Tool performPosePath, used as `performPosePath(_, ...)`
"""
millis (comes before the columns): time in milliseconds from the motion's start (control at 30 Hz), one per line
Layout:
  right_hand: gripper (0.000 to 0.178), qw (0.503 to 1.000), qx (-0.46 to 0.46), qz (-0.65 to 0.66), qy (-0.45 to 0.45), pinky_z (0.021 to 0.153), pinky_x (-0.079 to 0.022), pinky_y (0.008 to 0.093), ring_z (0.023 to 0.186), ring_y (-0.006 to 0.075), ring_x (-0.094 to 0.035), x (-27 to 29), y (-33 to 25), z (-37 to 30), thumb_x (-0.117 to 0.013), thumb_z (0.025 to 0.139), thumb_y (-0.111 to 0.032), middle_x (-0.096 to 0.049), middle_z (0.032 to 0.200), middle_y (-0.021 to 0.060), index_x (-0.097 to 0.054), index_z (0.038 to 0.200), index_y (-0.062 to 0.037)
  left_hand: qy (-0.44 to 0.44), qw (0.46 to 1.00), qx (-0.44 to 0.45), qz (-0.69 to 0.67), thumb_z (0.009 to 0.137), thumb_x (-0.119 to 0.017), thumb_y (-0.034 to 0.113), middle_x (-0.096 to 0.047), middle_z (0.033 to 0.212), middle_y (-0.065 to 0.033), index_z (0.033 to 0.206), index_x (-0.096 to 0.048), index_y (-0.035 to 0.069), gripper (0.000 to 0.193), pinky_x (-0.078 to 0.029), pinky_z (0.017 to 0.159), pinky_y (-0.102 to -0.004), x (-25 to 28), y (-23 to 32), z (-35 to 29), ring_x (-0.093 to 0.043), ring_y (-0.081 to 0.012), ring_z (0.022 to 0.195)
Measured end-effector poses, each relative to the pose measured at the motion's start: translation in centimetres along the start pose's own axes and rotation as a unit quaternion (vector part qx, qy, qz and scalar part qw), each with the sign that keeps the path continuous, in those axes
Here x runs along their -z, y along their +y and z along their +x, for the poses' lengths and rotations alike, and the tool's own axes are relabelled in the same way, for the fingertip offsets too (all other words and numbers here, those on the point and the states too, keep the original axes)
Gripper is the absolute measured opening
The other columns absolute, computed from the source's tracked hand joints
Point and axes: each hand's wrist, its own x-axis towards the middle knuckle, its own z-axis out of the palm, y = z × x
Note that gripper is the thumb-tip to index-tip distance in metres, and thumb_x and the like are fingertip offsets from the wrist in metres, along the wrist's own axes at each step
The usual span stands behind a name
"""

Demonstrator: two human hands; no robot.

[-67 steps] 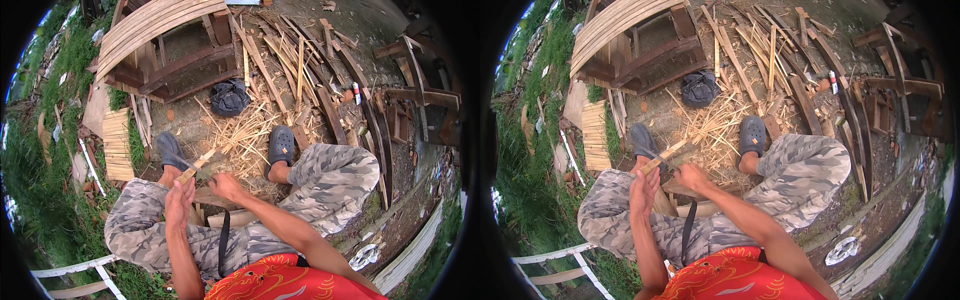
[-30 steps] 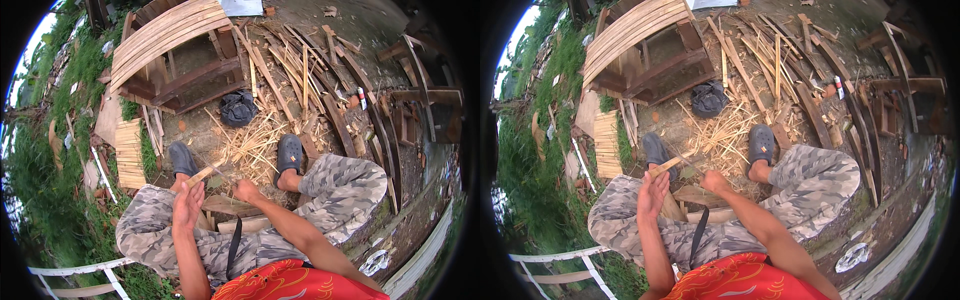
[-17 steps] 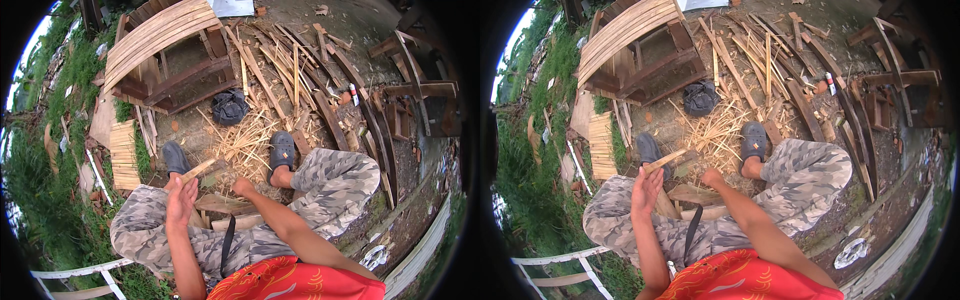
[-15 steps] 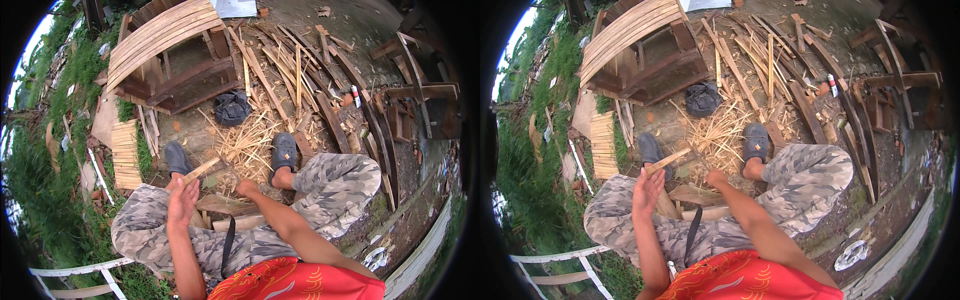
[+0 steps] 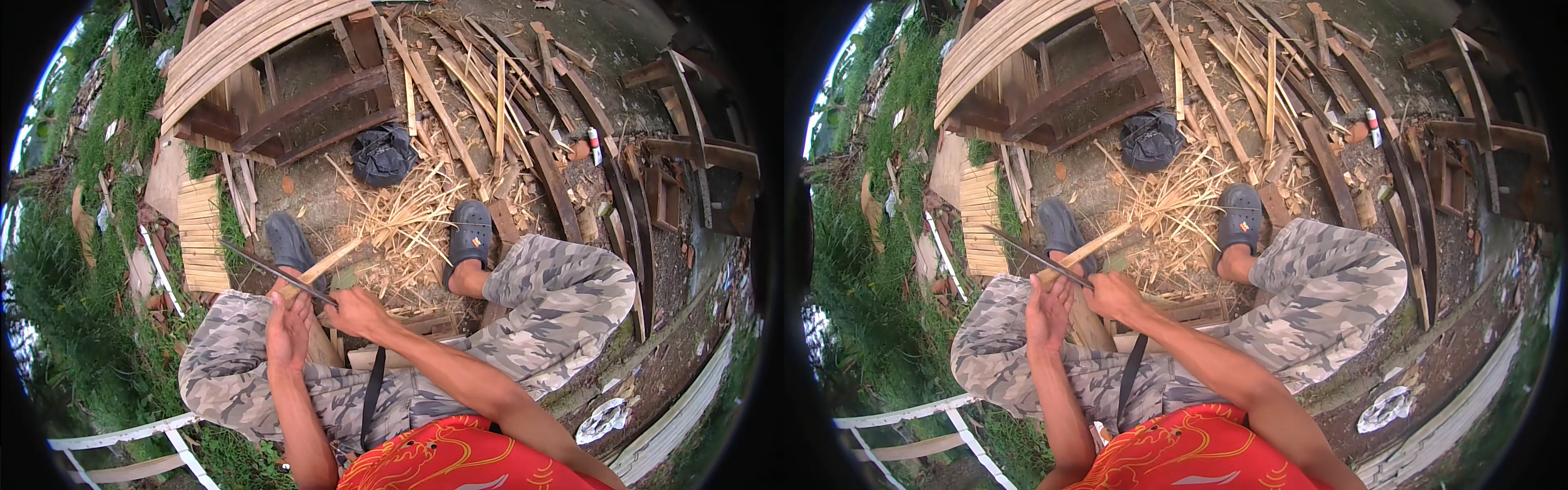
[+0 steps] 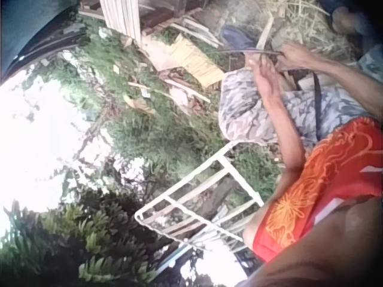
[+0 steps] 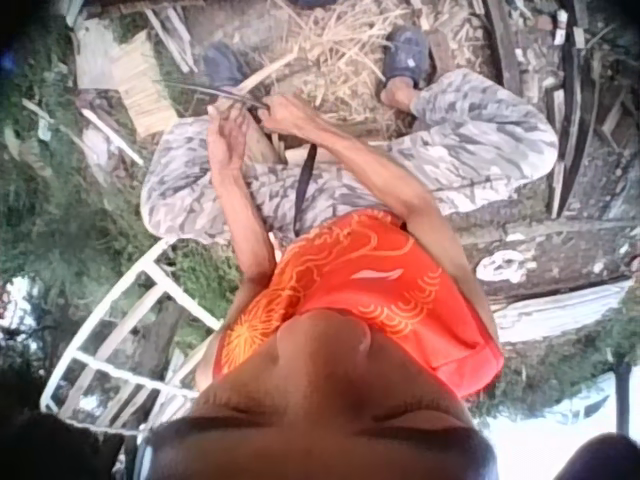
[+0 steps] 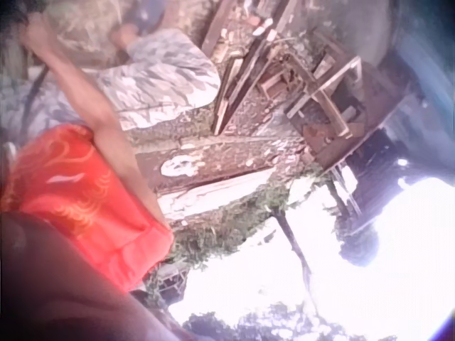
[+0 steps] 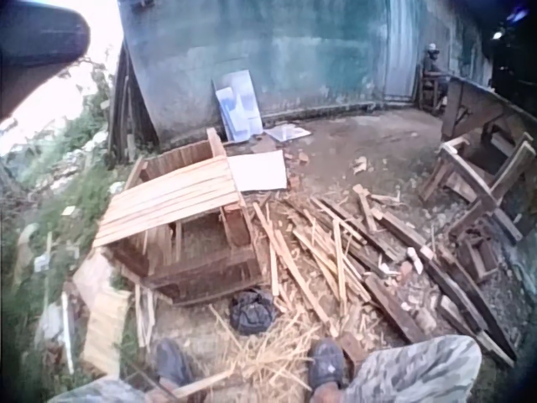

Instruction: The person sits on the ground and uses a knife to shave thin strips of bamboo, holding the piece with one hand and scraping with the other. The person places the finished strips on a nearby wooden structure.

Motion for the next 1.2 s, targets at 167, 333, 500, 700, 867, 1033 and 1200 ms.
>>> performPosePath(167, 0.031, 0.997, -0.067, 0.024, -0.019, 0.071, -0.055, 0.0510, 0.070, 0.0462, -0.067, 1.1, 0.7, 0.6, -0.058, 0.087, -0.025, -0.064, 0.069, 0.0293, -0.071, 0.089, 0.0030, -0.041, 0.999, 0.009, 0.029, 0.104, -0.046, 0.049, -0.041, 0.151, -0.0255, 0.147, -0.034, -0.011, 0.075, -0.020, 0.123, -0.0434, -0.2, -0.3, 0.0, -0.032, -0.0332, 0.147)
performPosePath(333, 0.030, 0.999, -0.041, 0.025, -0.024, 0.069, -0.054, 0.0511, 0.068, 0.0455, -0.066, 1.4, 1.2, 0.3, -0.059, 0.087, -0.023, -0.064, 0.068, 0.0289, -0.070, 0.088, 0.0041, -0.027, 0.999, 0.016, 0.037, 0.105, -0.046, 0.048, -0.040, 0.152, -0.0255, 0.147, -0.033, -0.011, 0.075, -0.019, 0.123, -0.0438, -0.9, -0.1, -0.4, -0.032, -0.0332, 0.147)
performPosePath(500, 0.029, 0.997, -0.062, 0.038, 0.004, 0.070, -0.054, 0.0513, 0.067, 0.0463, -0.065, 0.6, 0.5, 0.2, -0.059, 0.088, -0.023, -0.063, 0.068, 0.0294, -0.070, 0.088, 0.0040, -0.039, 0.998, -0.014, 0.041, 0.104, -0.048, 0.047, -0.039, 0.152, -0.0259, 0.147, -0.033, -0.011, 0.074, -0.020, 0.123, -0.0444, -1.0, 0.2, -0.4, -0.032, -0.0332, 0.147)
performPosePath(700, 0.029, 0.994, -0.089, 0.054, -0.003, 0.069, -0.054, 0.0509, 0.067, 0.0462, -0.065, 0.7, 1.7, 0.7, -0.058, 0.090, -0.023, -0.064, 0.069, 0.0280, -0.072, 0.092, 0.0020, -0.045, 0.996, 0.015, 0.072, 0.104, -0.048, 0.048, -0.037, 0.154, -0.0269, 0.148, -0.032, -0.012, 0.076, -0.019, 0.123, -0.0451, -1.0, 0.0, -0.4, -0.029, -0.0337, 0.149)
performPosePath(867, 0.031, 0.996, -0.061, 0.063, -0.029, 0.068, -0.054, 0.0500, 0.066, 0.0447, -0.066, 0.1, 2.5, 0.7, -0.058, 0.090, -0.023, -0.063, 0.067, 0.0294, -0.073, 0.095, 0.0035, -0.045, 0.997, 0.018, 0.063, 0.104, -0.048, 0.048, -0.037, 0.154, -0.0264, 0.147, -0.032, -0.013, 0.076, -0.018, 0.123, -0.0451, -1.1, 0.0, -0.5, -0.030, -0.0339, 0.148)
performPosePath(1033, 0.030, 0.995, -0.095, 0.035, 0.009, 0.066, -0.054, 0.0484, 0.059, 0.0446, -0.064, -0.1, 3.2, 1.2, -0.056, 0.089, -0.021, -0.062, 0.063, 0.0278, -0.072, 0.091, 0.0044, -0.058, 0.994, 0.017, 0.092, 0.105, -0.042, 0.050, -0.035, 0.155, -0.0285, 0.150, -0.025, -0.011, 0.078, -0.016, 0.124, -0.0425, -1.1, 0.1, -0.3, -0.025, -0.0338, 0.150)
performPosePath(1200, 0.030, 0.996, -0.080, 0.037, -0.018, 0.071, -0.055, 0.0503, 0.066, 0.0442, -0.067, 0.2, 4.0, 1.5, -0.057, 0.089, -0.023, -0.064, 0.067, 0.0279, -0.072, 0.088, 0.0024, -0.061, 0.990, 0.030, 0.127, 0.103, -0.042, 0.054, -0.035, 0.155, -0.0279, 0.151, -0.027, -0.009, 0.080, -0.018, 0.123, -0.0429, -1.0, 0.0, -0.3, -0.027, -0.0328, 0.150)
